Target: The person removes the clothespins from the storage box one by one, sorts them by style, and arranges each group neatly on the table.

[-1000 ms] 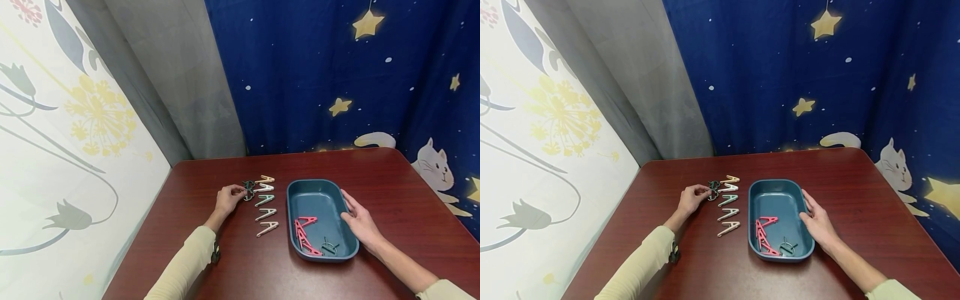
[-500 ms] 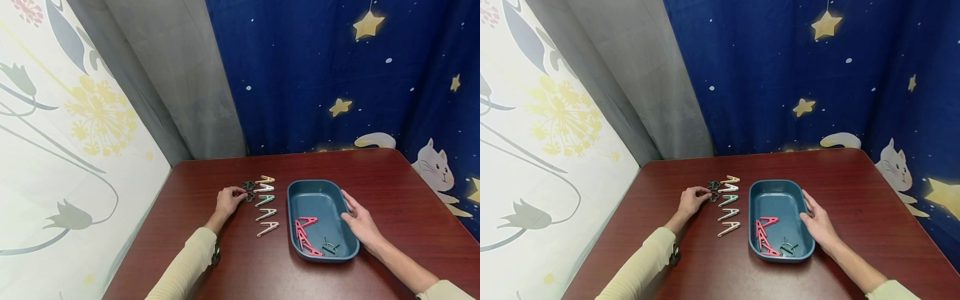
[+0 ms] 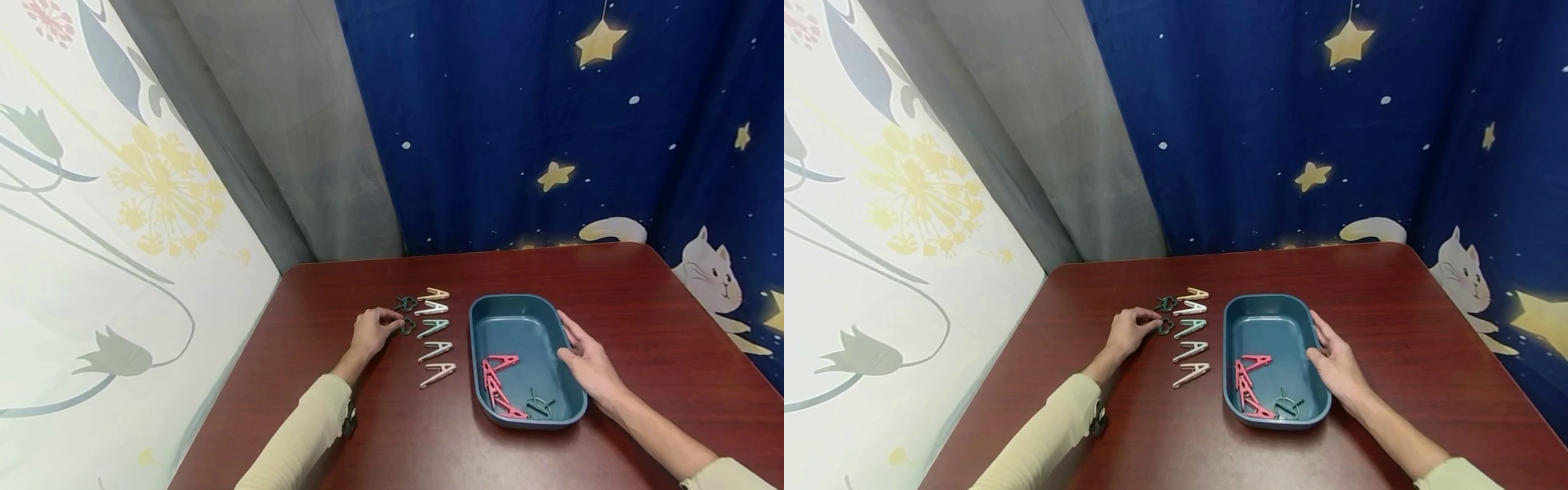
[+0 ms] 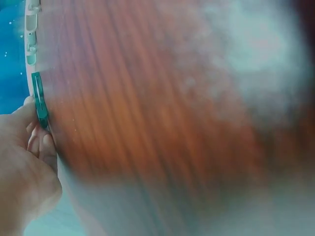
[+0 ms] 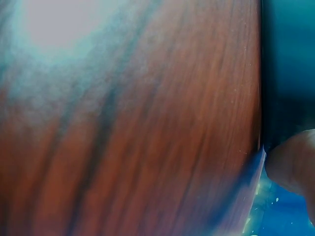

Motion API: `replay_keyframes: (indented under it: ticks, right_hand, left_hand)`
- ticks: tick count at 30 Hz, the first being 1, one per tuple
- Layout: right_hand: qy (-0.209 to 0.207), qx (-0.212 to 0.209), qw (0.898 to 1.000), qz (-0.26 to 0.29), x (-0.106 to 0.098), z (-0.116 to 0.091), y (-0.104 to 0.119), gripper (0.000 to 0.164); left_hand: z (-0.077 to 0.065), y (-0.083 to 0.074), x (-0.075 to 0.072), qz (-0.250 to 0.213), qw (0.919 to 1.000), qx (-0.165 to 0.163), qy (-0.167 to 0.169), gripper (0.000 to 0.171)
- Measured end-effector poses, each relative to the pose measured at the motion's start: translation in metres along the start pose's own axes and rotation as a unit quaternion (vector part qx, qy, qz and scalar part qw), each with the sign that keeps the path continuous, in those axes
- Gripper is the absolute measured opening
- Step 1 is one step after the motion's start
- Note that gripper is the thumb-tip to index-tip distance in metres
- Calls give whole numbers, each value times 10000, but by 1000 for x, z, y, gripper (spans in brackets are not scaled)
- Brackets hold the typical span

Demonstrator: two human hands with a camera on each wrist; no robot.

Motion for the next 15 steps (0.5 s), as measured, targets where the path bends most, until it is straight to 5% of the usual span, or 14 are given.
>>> replay_keyframes:
  ticks: [15]
  right_hand:
    - [-24,57,9999,-90,-1,-1,-1,74]
  left_hand:
    - [-4,-1,-3,-342,9994,82,56,11]
Point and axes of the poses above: each hand's wrist, its own z-axis towards the middle knuckle, its own x-axis out of the palm, y = z × x, the point moved 8 cm from there along z, towards the middle knuckle, and after that the axes turned 5 degrees about y, right-handed, at the moved point
